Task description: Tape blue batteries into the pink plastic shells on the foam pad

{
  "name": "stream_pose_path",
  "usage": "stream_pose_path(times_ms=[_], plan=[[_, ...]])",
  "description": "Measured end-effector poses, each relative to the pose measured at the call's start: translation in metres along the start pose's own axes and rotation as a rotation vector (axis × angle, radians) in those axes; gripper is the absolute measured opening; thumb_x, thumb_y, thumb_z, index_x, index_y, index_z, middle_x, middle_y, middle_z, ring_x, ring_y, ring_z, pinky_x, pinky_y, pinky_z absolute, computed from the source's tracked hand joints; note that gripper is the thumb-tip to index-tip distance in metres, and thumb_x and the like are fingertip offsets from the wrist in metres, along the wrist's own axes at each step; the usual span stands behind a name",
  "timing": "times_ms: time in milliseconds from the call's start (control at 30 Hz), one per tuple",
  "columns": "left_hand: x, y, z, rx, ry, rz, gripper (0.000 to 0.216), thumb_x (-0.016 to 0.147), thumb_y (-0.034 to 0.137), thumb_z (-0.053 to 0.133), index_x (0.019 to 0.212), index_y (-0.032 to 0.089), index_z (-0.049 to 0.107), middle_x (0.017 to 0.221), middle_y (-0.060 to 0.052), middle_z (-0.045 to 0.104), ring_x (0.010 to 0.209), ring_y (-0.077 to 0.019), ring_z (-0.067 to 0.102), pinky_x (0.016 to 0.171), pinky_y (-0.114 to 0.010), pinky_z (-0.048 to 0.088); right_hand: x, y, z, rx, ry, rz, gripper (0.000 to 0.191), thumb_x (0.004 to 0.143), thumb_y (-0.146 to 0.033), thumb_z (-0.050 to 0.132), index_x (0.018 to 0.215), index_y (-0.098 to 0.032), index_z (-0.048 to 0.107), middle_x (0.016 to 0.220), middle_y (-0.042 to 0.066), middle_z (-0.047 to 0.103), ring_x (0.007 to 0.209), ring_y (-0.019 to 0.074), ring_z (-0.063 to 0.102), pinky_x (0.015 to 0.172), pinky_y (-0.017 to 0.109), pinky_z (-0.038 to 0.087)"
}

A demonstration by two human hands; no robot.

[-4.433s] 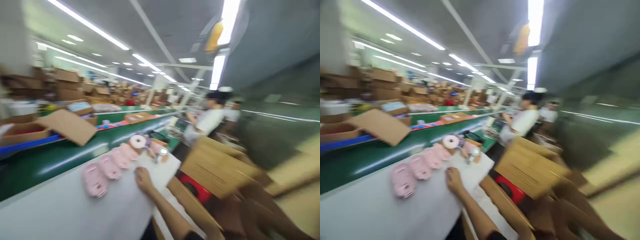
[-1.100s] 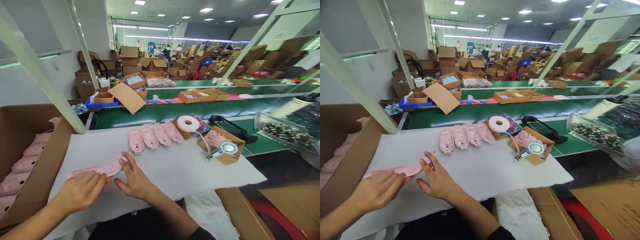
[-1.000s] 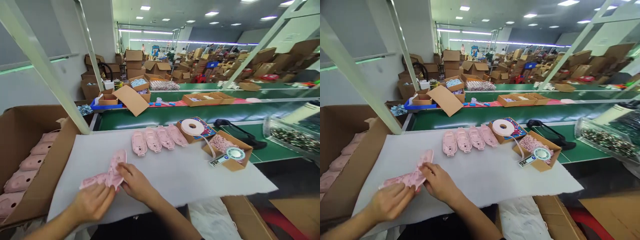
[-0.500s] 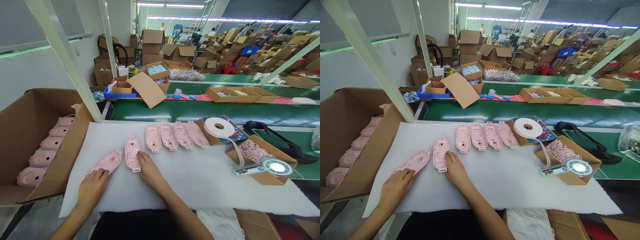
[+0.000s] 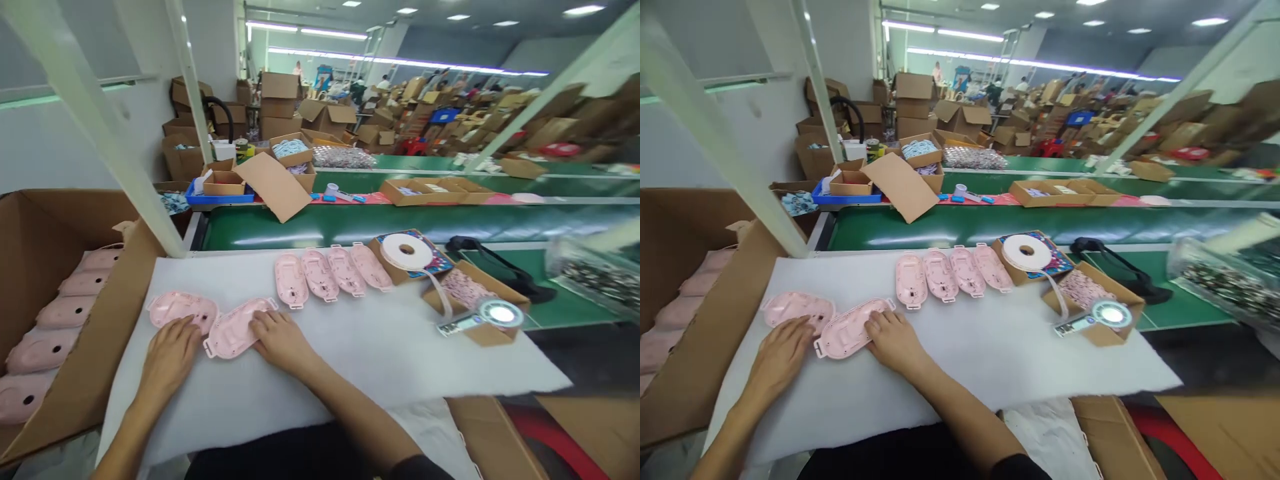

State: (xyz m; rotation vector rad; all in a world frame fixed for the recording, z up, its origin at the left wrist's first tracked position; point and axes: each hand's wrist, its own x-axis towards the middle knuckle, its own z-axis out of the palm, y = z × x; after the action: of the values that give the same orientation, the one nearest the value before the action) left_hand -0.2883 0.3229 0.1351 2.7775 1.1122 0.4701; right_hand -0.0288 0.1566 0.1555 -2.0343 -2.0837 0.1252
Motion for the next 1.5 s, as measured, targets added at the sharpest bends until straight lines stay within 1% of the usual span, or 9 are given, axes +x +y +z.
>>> stream_pose_path(times_ms=[100,200,333,533,700,800,1067,1200,1500], plan=[[0.001,-0.02,0.009,-0.083,0.01,-0.019,0.06,0.107,0.061,0.028,0.1,0.019,0.071,0.129,-0.012,0.073,0.126,-0.0354,0.061,0.116,-0.061,0.041,-0.004,-0.008,-0.001,-0.002,-0.034,0.156,0.044,0.104,-0.049,0.06,0.135,-0.017,0.064,0.141,0.014,0.067,0.12,0.0329,0.064,0.097,0.048,0.058],[0.001,-0.033,0.02,-0.095,0.012,0.023,0.062,0.105,0.063,0.033,0.117,0.015,0.071,0.139,-0.015,0.068,0.137,-0.0385,0.052,0.117,-0.061,0.041,-0.009,-0.016,-0.008,0.056,-0.055,0.171,0.056,0.101,-0.058,0.063,0.139,-0.016,0.062,0.143,0.014,0.066,0.123,0.0337,0.062,0.1,0.049,0.057],[-0.002,-0.047,0.032,-0.034,-0.057,0.242,0.054,0.107,0.052,0.036,0.14,0.021,0.067,0.156,-0.007,0.057,0.151,-0.0388,0.036,0.121,-0.063,0.039,-0.018,-0.018,-0.017,0.12,-0.079,-0.111,0.05,0.105,-0.043,0.061,0.15,-0.024,0.054,0.167,0.004,0.046,0.149,0.0333,0.043,0.12,0.053,0.044],[-0.013,-0.059,0.027,-0.033,-0.099,0.287,0.048,0.108,0.045,0.036,0.139,0.028,0.068,0.159,0.0,0.055,0.148,-0.0347,0.042,0.117,-0.059,0.048,-0.027,-0.027,0.001,0.001,-0.033,0.104,0.047,0.106,-0.02,0.046,0.151,-0.014,0.054,0.167,0.017,0.044,0.147,0.0376,0.046,0.116,0.059,0.046],[-0.021,-0.054,0.029,-0.062,-0.068,0.248,0.048,0.108,0.048,0.04,0.141,0.028,0.067,0.157,-0.002,0.057,0.144,-0.0357,0.044,0.116,-0.059,0.05,-0.027,-0.037,0.016,0.009,-0.01,0.115,0.061,0.1,-0.033,0.062,0.154,-0.008,0.05,0.167,0.023,0.041,0.135,0.0417,0.055,0.106,0.056,0.056],[-0.014,-0.047,0.03,-0.081,-0.098,0.228,0.05,0.108,0.051,0.037,0.141,0.028,0.068,0.156,-0.003,0.057,0.144,-0.0363,0.044,0.117,-0.06,0.048,-0.018,-0.027,0.021,-0.001,0.029,0.025,0.054,0.099,-0.016,0.057,0.152,-0.006,0.053,0.161,0.02,0.051,0.139,0.0347,0.054,0.112,0.048,0.055],[0.061,0.006,0.027,-0.132,-0.259,0.215,0.057,0.109,0.056,0.033,0.145,0.027,0.066,0.156,-0.008,0.057,0.144,-0.0361,0.044,0.118,-0.058,0.044,0.05,-0.012,0.017,-0.134,0.003,0.055,0.044,0.104,-0.01,0.048,0.146,0.001,0.056,0.146,0.026,0.063,0.124,0.0295,0.063,0.106,0.04,0.055],[0.081,0.02,0.034,-0.135,-0.231,0.242,0.057,0.109,0.054,0.033,0.144,0.024,0.066,0.156,-0.008,0.057,0.143,-0.0358,0.043,0.119,-0.057,0.043,0.055,-0.008,0.012,-0.087,0.084,0.114,0.052,0.108,-0.029,0.05,0.152,-0.001,0.051,0.154,0.022,0.057,0.142,0.0338,0.05,0.117,0.048,0.047],[0.08,0.036,0.044,-0.132,-0.232,0.308,0.057,0.108,0.052,0.033,0.144,0.023,0.066,0.156,-0.008,0.057,0.145,-0.0359,0.044,0.12,-0.056,0.044,0.046,0.02,0.012,-0.016,0.07,0.098,0.049,0.112,-0.032,0.036,0.154,-0.013,0.051,0.163,0.011,0.05,0.153,0.027,0.043,0.131,0.049,0.029]])
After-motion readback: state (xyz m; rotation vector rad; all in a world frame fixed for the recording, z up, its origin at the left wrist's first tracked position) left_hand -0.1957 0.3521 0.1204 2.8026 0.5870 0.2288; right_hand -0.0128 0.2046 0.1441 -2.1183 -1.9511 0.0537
